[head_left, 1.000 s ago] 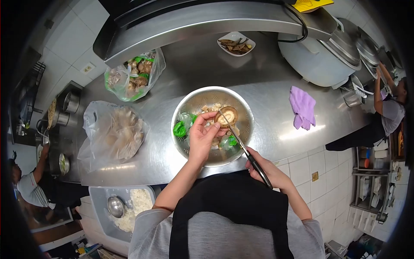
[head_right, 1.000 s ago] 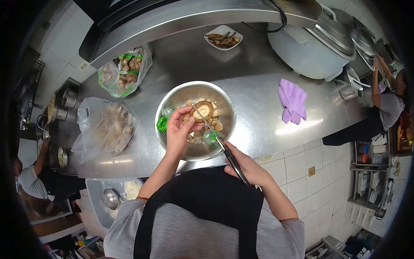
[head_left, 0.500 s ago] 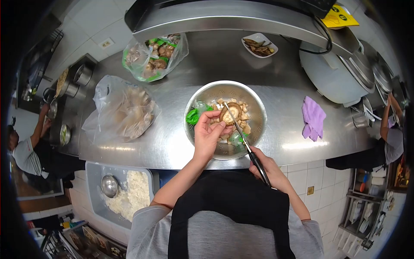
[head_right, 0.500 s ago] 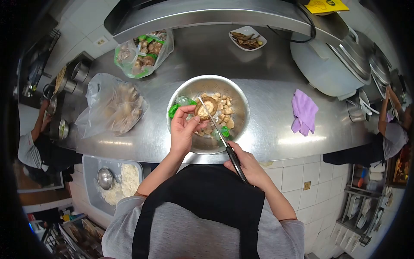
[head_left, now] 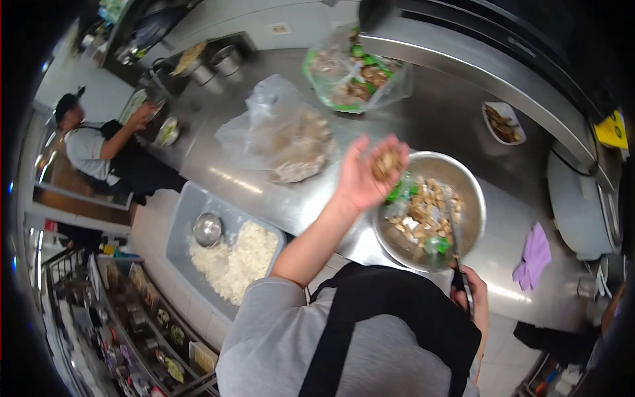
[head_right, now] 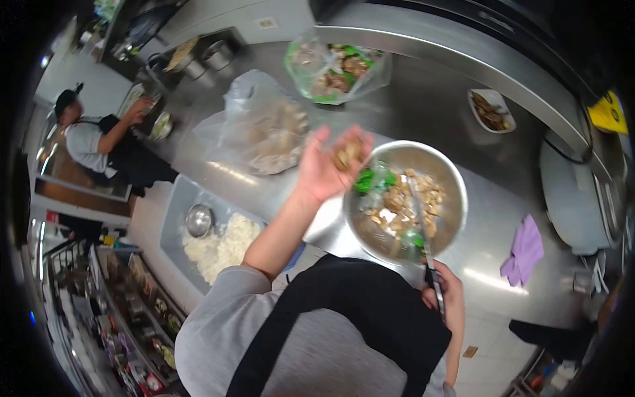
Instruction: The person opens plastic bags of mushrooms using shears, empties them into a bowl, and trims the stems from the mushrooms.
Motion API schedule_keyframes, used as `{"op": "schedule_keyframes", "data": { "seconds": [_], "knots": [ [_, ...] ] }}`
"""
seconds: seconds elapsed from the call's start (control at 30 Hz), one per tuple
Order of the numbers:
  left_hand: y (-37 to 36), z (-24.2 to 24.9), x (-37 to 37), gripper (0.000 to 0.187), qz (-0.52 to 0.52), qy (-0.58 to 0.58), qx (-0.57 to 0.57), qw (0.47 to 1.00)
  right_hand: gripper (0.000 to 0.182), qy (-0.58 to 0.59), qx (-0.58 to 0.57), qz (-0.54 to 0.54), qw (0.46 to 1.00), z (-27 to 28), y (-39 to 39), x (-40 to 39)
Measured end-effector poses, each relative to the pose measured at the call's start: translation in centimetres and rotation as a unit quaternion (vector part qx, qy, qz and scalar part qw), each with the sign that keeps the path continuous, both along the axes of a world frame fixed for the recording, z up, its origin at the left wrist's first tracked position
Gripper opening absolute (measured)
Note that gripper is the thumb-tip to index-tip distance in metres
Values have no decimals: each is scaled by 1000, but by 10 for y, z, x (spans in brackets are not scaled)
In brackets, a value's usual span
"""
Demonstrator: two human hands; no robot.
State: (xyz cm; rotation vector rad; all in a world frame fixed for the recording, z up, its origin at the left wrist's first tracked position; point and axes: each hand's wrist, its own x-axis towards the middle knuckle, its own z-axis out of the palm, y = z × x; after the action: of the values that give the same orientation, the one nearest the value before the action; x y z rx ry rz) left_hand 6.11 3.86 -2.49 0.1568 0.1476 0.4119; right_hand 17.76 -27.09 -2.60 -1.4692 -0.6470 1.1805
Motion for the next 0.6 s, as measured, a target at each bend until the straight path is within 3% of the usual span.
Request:
{"op": "schedule_keyframes", "data": {
  "seconds": [0.03,0.07,0.1,0.13,0.17,0.2,0.27,0.37,0.43,0.5,0.53,0.57,0.6],
  "knots": [
    [33,15,-17,38,28,-56,84,994,63,1,20,-9,1000,0,-3,3],
    [62,36,-36,35,129,-29,109,985,67,0,36,-26,999,-1,-7,4],
    [81,63,-54,30,281,63,256,923,74,-17,34,-42,998,-1,-7,4],
    [106,84,-74,27,412,143,369,821,74,-18,33,-45,998,-1,-7,4],
    [140,90,-94,22,534,243,470,659,80,-43,-3,-48,998,-1,-7,3],
    [177,88,-116,23,596,351,494,527,87,-67,-40,-50,996,-1,-7,2],
    [246,60,-159,28,576,507,613,190,87,-62,-44,-49,996,0,-7,0],
    [229,21,-142,33,66,655,737,155,87,-50,-51,-46,996,0,-2,-4],
    [193,-32,-119,37,-27,467,794,387,87,-30,-39,-45,998,0,3,-4],
    [168,-57,-89,41,-89,452,877,137,86,-31,-40,-67,996,4,8,-5],
    [154,-55,-83,40,-102,465,858,192,85,-32,-37,-78,996,5,6,-6],
    [145,-48,-85,40,-117,478,835,246,56,-3,-7,-84,996,-3,-3,-1],
    [147,-47,-89,38,-84,473,839,257,56,-2,4,-87,996,-2,-6,-1]
  ]
}}
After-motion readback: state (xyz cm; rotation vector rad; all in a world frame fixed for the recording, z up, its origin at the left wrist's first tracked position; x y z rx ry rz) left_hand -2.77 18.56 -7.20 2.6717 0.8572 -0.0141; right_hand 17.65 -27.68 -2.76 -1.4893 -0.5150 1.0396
